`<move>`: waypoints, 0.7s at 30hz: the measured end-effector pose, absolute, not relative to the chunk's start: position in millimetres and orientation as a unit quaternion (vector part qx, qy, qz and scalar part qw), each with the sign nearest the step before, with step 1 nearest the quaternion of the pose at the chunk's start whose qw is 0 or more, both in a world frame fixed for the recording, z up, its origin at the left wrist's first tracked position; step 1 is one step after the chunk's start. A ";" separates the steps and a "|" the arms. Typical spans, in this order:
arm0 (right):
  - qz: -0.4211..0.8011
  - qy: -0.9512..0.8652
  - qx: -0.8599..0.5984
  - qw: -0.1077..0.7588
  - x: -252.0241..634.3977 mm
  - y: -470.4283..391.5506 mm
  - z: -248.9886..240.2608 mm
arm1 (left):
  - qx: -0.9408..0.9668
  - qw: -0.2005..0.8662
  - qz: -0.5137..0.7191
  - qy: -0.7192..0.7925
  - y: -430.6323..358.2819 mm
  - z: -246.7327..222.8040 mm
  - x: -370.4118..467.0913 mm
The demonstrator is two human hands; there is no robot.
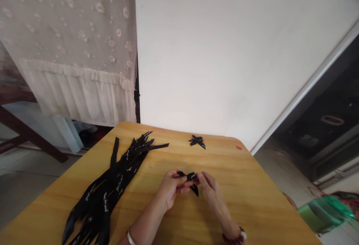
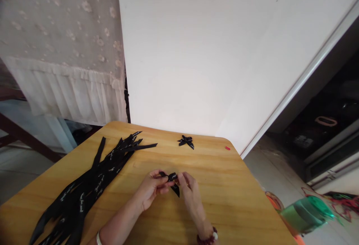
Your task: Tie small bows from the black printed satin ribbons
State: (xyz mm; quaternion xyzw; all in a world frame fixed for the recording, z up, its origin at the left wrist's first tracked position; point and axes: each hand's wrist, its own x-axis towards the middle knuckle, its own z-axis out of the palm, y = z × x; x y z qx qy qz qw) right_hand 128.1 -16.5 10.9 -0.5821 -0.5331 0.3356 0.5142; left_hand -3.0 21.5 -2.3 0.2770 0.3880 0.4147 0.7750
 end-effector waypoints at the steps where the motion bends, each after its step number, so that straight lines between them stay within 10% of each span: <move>1: 0.339 -0.533 -0.580 0.514 127.6 -16.8 11.3 | 0.280 0.774 0.414 0.390 20.9 -2.7 -2.8; 21: 0.311 -0.540 -0.598 0.504 122.4 -13.9 -6.9 | 0.283 0.761 0.443 0.381 17.5 -4.4 6.2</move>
